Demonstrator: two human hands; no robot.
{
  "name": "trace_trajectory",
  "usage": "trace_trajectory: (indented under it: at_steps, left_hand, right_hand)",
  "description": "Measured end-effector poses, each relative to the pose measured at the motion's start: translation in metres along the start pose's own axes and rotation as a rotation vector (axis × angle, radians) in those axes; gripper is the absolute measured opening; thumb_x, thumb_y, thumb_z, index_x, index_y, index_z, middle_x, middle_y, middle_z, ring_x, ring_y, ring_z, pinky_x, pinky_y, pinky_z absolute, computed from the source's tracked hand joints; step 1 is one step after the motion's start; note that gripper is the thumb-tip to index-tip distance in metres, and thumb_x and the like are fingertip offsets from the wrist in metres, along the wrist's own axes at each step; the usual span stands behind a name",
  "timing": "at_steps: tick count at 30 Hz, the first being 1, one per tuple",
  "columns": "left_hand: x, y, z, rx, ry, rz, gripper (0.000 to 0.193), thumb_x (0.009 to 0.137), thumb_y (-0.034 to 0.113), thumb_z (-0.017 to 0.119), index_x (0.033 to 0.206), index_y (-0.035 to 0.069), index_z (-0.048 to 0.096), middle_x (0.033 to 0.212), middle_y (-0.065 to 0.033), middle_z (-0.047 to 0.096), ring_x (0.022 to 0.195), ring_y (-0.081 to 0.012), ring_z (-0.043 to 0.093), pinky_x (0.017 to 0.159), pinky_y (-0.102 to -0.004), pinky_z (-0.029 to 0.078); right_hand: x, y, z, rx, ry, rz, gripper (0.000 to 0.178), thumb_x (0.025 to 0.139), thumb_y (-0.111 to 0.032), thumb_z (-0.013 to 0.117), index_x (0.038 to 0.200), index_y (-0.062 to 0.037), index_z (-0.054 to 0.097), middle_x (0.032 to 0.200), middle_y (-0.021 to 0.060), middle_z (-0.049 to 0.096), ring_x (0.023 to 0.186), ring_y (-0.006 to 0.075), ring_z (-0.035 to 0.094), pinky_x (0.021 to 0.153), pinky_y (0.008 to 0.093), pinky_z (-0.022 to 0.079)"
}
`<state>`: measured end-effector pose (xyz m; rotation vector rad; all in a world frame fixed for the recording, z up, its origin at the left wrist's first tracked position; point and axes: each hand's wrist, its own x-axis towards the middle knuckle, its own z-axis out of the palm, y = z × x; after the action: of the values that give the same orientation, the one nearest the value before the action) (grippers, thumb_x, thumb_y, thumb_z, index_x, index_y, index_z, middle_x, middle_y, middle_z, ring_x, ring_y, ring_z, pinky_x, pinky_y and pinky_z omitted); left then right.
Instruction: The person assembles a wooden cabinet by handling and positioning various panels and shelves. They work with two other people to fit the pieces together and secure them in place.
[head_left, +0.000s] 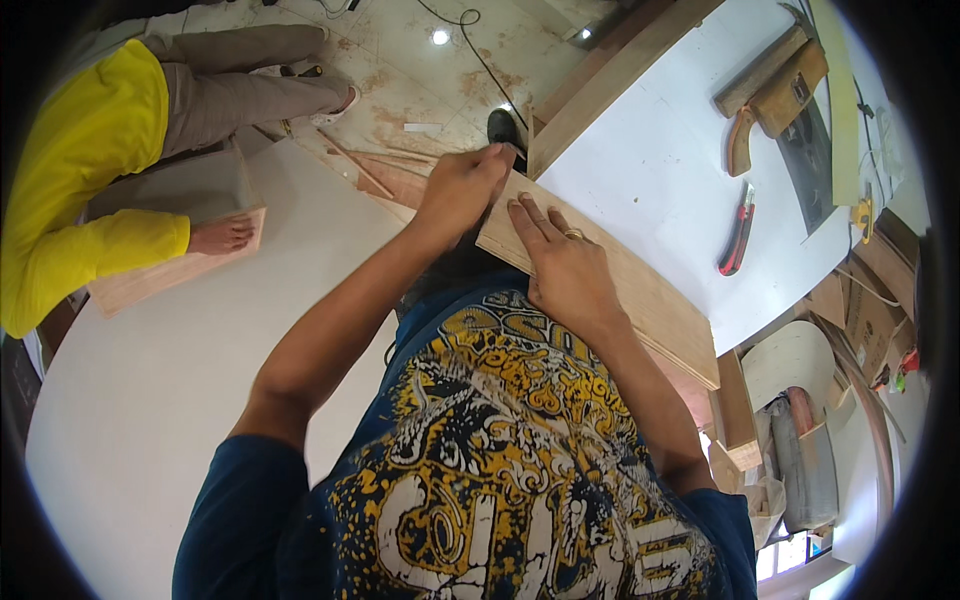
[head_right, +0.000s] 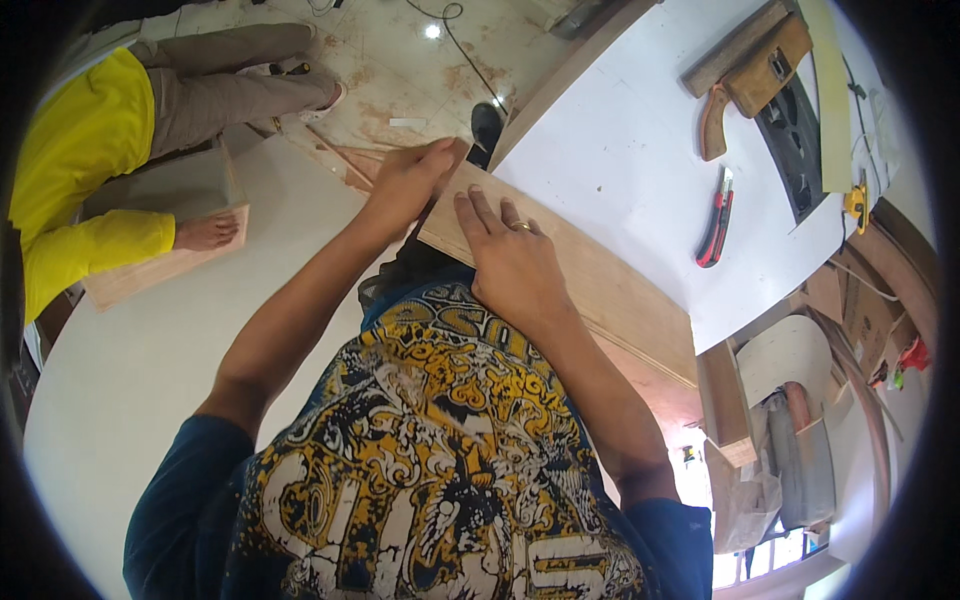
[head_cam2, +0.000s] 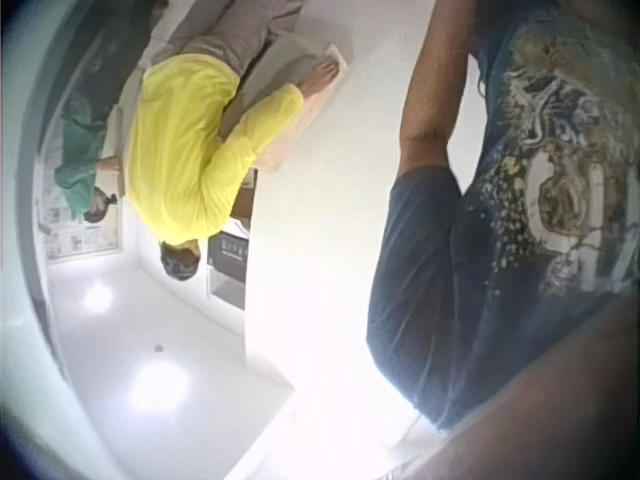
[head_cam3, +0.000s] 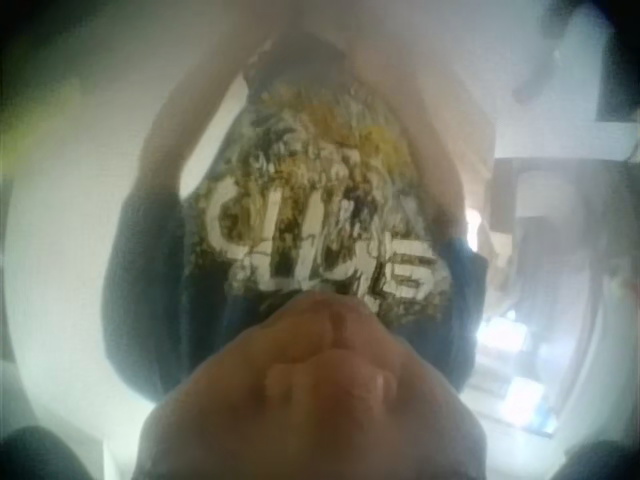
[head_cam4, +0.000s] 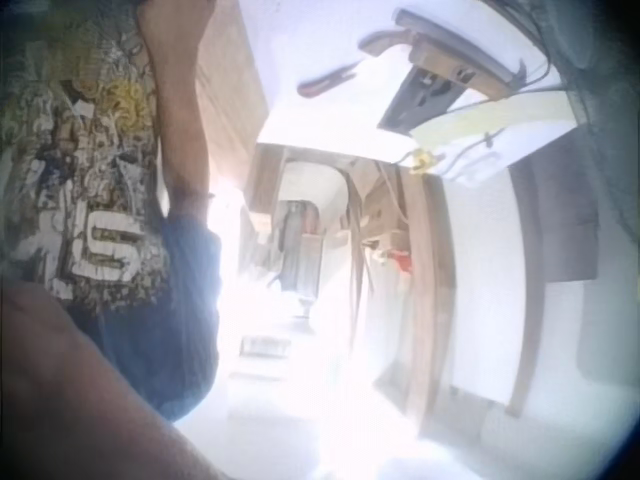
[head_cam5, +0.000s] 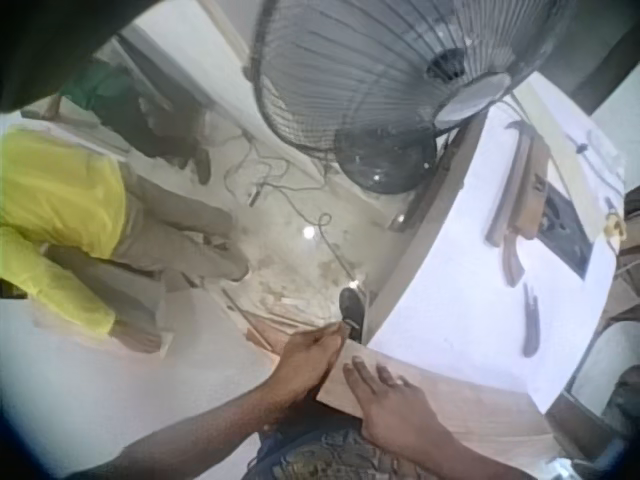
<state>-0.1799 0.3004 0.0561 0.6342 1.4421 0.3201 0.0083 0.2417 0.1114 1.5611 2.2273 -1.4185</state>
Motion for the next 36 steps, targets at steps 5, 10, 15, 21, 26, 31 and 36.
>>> trace_trajectory:
  at_steps: [5, 10, 15, 21, 26, 31, 36]
  left_hand:
    - [-0.004, 0.005, -0.008, -0.127, -0.006, -0.107, 0.053, 0.099, 0.022, 0.055, 0.142, -0.009, 0.054, 0.064, 0.0014, 0.054, 0.045, -0.0056, 0.042, 0.041, -0.0231, 0.034]
    - [-0.117, 0.059, -0.017, 0.008, -0.024, -0.132, 0.058, 0.1, 0.024, 0.053, 0.147, -0.01, 0.048, 0.065, 0.002, 0.055, 0.055, -0.0048, 0.044, 0.051, -0.0219, 0.038]
    - [-0.07, 0.034, -0.011, 0.051, -0.008, -0.07, 0.052, 0.1, 0.026, 0.053, 0.142, -0.006, 0.056, 0.066, 0.0008, 0.056, 0.055, -0.0062, 0.045, 0.05, -0.0243, 0.038]
    - [0.111, -0.105, -0.017, 0.026, 0.031, -0.126, 0.026, 0.094, 0.025, 0.062, 0.095, 0.001, 0.071, 0.066, -0.0015, 0.056, 0.046, -0.0099, 0.043, 0.041, -0.0304, 0.036]
    - [0.074, -0.096, -0.085, 0.094, -0.034, 0.052, 0.026, 0.094, 0.025, 0.057, 0.085, 0.003, 0.068, 0.062, -0.0034, 0.057, 0.041, -0.0146, 0.044, 0.038, -0.0293, 0.033]
    - [-0.03, -0.017, -0.066, -0.175, 0.081, -0.126, 0.038, 0.097, 0.027, 0.061, 0.12, -0.002, 0.069, 0.067, 0.0005, 0.057, 0.047, -0.0099, 0.045, 0.041, -0.0254, 0.034]
    - [-0.095, 0.007, -0.021, -0.132, -0.021, 0.103, 0.047, 0.102, 0.019, 0.057, 0.144, -0.003, 0.056, 0.074, 0.0044, 0.054, 0.059, -0.0048, 0.045, 0.056, -0.0217, 0.04]
  right_hand:
    - [0.003, 0.006, -0.002, 0.038, 0.004, 0.001, 0.076, 0.075, 0.001, 0.062, 0.149, -0.003, 0.045, 0.154, 0.0177, 0.049, 0.131, 0.0434, 0.057, 0.103, 0.0486, 0.053]
    - [0.004, 0.005, 0.005, 0.004, 0.041, -0.014, 0.076, 0.075, 0.001, 0.062, 0.149, -0.0029, 0.045, 0.154, 0.018, 0.05, 0.131, 0.0428, 0.057, 0.103, 0.0479, 0.053]
    - [0.003, 0.003, 0.006, 0.031, 0.055, -0.017, 0.077, 0.075, 0.0, 0.062, 0.149, -0.0029, 0.046, 0.153, 0.0186, 0.05, 0.13, 0.0435, 0.058, 0.102, 0.0479, 0.053]
    - [0.0, 0.003, 0.003, -0.002, 0.039, -0.039, 0.08, 0.074, -0.001, 0.063, 0.151, -0.0037, 0.044, 0.154, 0.0174, 0.05, 0.128, 0.0425, 0.06, 0.097, 0.0472, 0.056]
    - [0.005, 0.002, -0.002, 0.021, 0.031, -0.043, 0.083, 0.072, -0.001, 0.064, 0.152, -0.0041, 0.041, 0.154, 0.0171, 0.049, 0.129, 0.0404, 0.059, 0.097, 0.0472, 0.056]
    - [0.006, -0.003, -0.014, 0.044, -0.023, -0.011, 0.086, 0.071, -0.002, 0.064, 0.153, -0.0041, 0.04, 0.154, 0.0179, 0.049, 0.131, 0.0399, 0.057, 0.101, 0.047, 0.054]
    - [0.005, -0.007, -0.002, 0.024, 0.021, -0.008, 0.087, 0.07, -0.001, 0.064, 0.154, -0.003, 0.039, 0.154, 0.0198, 0.049, 0.131, 0.041, 0.056, 0.102, 0.0475, 0.053]
